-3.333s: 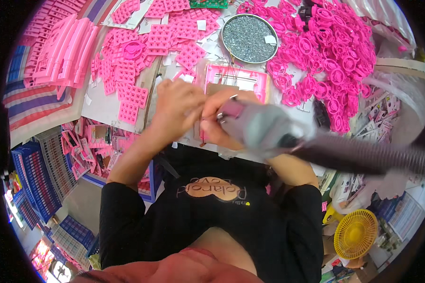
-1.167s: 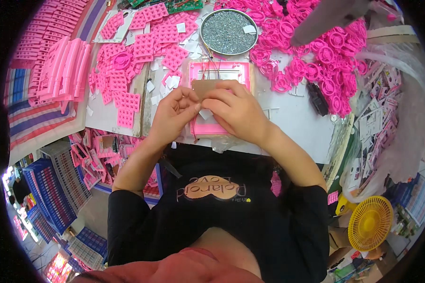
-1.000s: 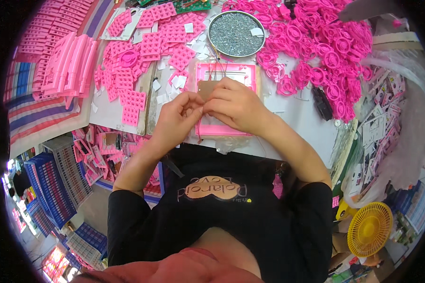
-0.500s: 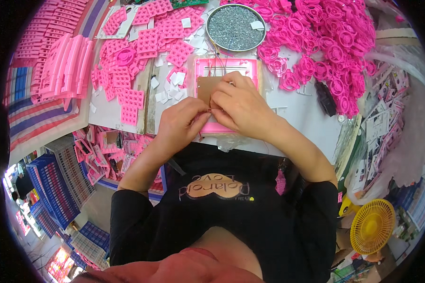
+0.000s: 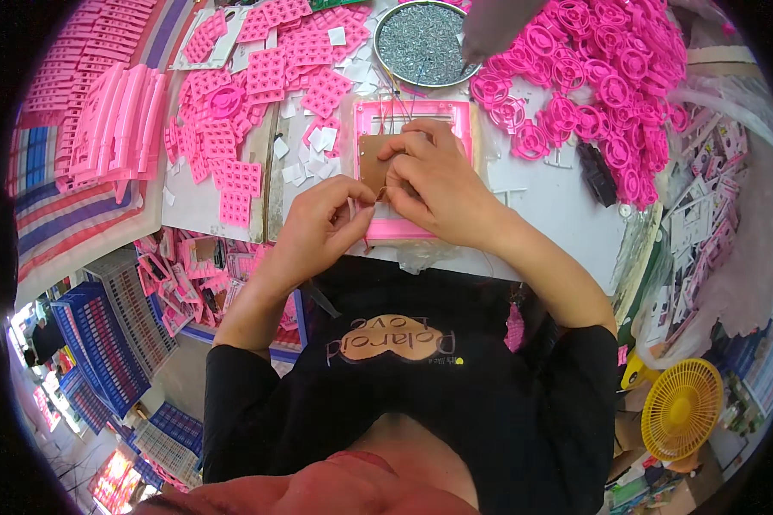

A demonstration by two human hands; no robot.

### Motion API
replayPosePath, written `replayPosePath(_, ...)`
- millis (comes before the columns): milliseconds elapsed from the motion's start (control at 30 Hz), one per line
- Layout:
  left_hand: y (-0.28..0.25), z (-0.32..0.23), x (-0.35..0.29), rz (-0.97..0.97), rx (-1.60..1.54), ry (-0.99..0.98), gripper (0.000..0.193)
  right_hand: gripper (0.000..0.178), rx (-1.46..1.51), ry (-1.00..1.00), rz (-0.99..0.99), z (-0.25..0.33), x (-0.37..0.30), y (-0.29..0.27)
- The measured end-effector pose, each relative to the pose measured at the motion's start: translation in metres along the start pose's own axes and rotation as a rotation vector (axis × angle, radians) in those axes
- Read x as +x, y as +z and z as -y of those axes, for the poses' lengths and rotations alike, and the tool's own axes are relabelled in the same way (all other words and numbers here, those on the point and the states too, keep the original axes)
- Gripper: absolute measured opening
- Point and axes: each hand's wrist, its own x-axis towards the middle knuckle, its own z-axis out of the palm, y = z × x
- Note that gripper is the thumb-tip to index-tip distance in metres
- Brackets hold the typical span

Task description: Assembling a pink toy calculator by installing internal components and using a hot glue gun to secure parts.

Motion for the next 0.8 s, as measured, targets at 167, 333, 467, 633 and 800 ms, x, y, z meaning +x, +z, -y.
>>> replayPosePath(167, 0.0075, 0.003, 0.0008, -0.047, -0.047, 0.033, 0.007, 0.011, 0.032, -0.017, -0.022, 0.0, -0.0003, 0.0004)
replayPosePath(333, 0.0078, 0.0026, 0.0008, -0.034, -0.053, 0.005, 0.007, 0.011, 0.012, -0.028, -0.031, -0.0012, -0.0008, 0.0012)
replayPosePath(467, 0.0076, 0.001, 0.0013, -0.028, -0.059, -0.017, 0.009, 0.012, 0.0, -0.039, -0.03, -0.0029, -0.0011, 0.002)
replayPosePath(633, 0.0075, -0.002, 0.0014, -0.031, -0.052, -0.045, 0.008, 0.013, 0.014, -0.013, -0.021, 0.0012, 0.0004, 0.0006)
replayPosePath(800, 0.0075, -0.002, 0.0029, -0.032, -0.077, -0.039, 0.008, 0.014, 0.016, -0.007, -0.025, 0.0005, 0.0, 0.0011)
